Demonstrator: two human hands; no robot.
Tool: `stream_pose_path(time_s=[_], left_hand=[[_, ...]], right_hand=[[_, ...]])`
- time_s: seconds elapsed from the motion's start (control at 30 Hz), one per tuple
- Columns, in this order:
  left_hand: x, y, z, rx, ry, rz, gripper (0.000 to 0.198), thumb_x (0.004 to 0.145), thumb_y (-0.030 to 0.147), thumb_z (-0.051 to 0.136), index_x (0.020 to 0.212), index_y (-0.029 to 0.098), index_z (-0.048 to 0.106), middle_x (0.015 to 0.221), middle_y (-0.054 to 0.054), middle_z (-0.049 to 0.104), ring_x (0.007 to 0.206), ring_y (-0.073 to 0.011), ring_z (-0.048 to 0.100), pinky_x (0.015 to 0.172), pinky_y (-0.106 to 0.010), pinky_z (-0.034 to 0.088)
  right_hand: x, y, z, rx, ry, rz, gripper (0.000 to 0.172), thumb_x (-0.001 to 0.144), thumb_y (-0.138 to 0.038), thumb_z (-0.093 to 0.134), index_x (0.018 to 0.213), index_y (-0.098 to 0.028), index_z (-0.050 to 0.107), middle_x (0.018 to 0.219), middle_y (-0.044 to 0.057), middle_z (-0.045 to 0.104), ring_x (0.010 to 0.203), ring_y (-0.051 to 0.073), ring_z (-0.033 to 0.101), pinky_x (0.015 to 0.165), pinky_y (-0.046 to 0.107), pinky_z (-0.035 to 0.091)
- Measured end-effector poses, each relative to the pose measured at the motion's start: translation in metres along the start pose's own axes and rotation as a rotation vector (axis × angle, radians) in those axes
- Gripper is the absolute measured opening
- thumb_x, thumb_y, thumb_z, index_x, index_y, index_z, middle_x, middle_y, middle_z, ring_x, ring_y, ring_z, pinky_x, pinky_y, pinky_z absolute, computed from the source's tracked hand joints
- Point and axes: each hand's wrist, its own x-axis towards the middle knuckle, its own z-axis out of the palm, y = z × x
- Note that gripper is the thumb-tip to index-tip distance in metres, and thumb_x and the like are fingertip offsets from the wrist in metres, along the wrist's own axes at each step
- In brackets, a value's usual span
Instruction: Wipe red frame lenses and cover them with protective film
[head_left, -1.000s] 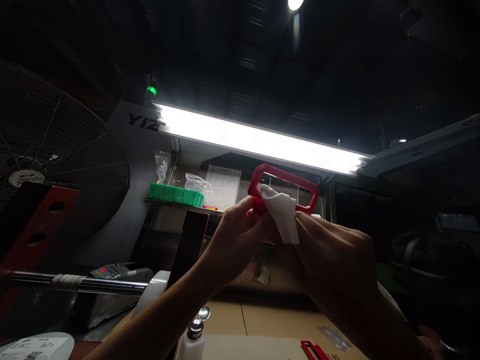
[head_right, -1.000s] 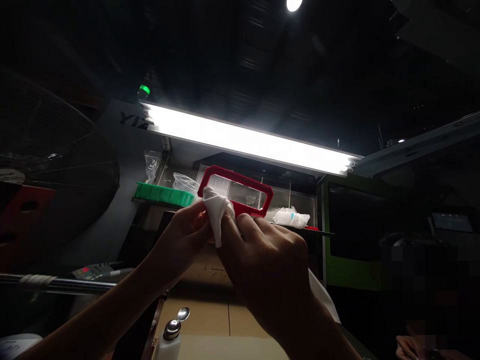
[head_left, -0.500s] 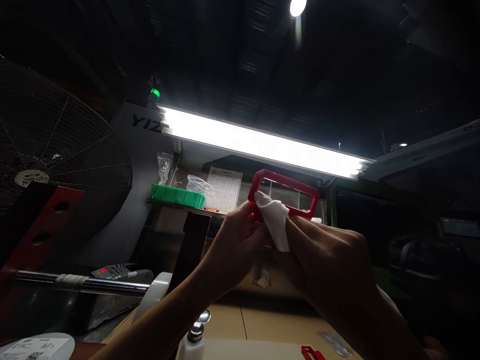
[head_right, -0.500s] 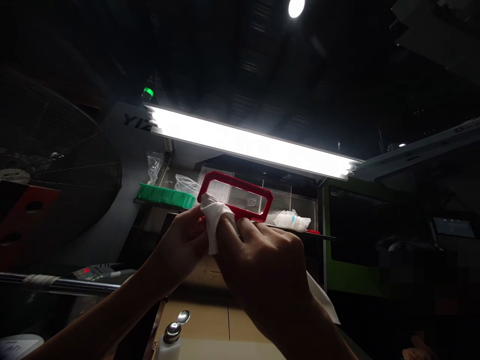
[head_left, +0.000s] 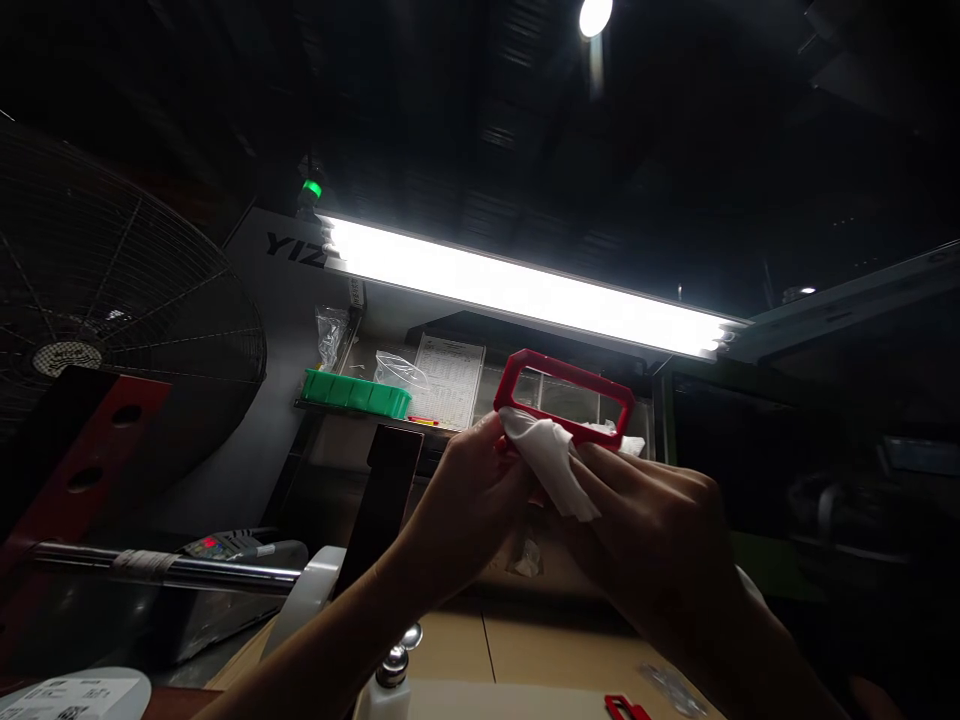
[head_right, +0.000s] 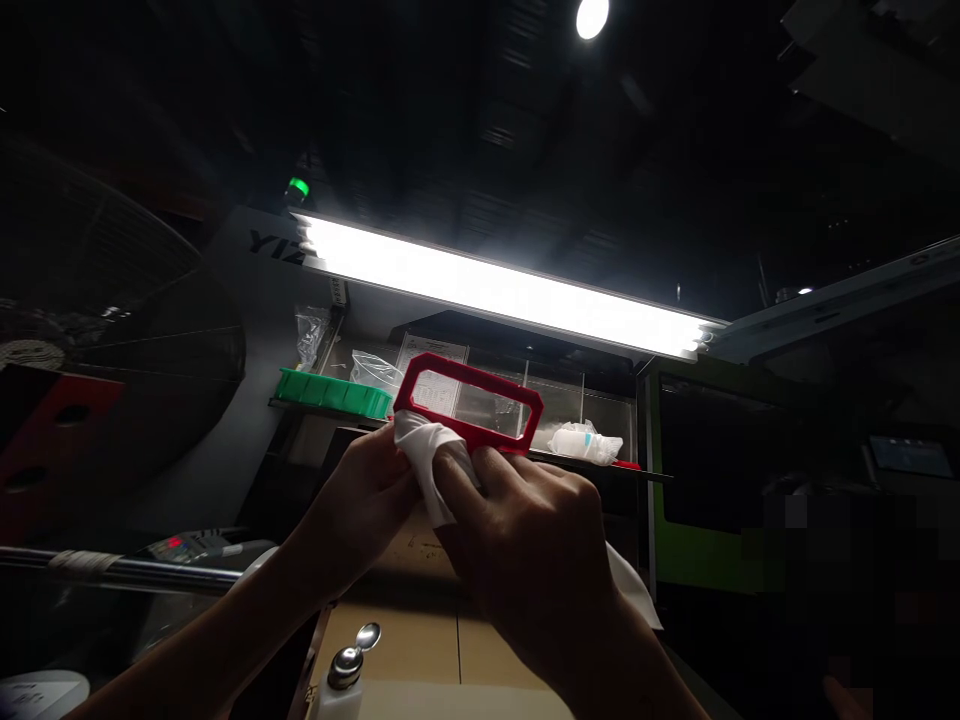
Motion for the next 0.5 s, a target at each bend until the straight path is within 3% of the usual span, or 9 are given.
stream_pose_path(time_s=[0.23, 0.37, 0.5], left_hand=[[0.0007, -0.0005, 0.0004, -0.013, 0.002, -0.023, 0.012, 0.074, 0.025, 0.072, 0.074, 0.017, 0.063, 0.065, 0.002, 0.064, 0.062, -0.0115, 0.059, 0.058, -0.021, 0.049], [-0.0016, -0.0003, 0.0017, 0.016, 0.035, -0.03, 0.016, 0.075, 0.028, 0.07, 0.071, 0.018, 0.059, 0.062, 0.004, 0.058, 0.06, -0.0096, 0.053, 0.055, -0.019, 0.045], [-0.0042, 0.0003, 0.0033, 0.049, 0.025, -0.03, 0.01, 0.079, 0.025, 0.064, 0.075, 0.017, 0.059, 0.065, 0.003, 0.058, 0.063, -0.0101, 0.054, 0.057, -0.019, 0.044]], right_hand=[[0.0009, 0.0003, 0.0002, -0.013, 0.017, -0.023, 0.026, 0.094, -0.021, 0.046, 0.078, -0.013, 0.064, 0.064, 0.002, 0.066, 0.049, 0.01, 0.058, 0.045, 0.023, 0.033], [0.0034, -0.0016, -0.0019, -0.057, 0.029, -0.059, 0.021, 0.092, -0.016, 0.046, 0.09, -0.009, 0.066, 0.056, 0.001, 0.061, 0.044, 0.011, 0.055, 0.042, 0.024, 0.03], [0.0061, -0.0042, -0.0026, -0.139, 0.02, -0.077, 0.021, 0.09, -0.014, 0.047, 0.092, -0.009, 0.067, 0.05, -0.002, 0.056, 0.038, 0.01, 0.046, 0.04, 0.025, 0.027]])
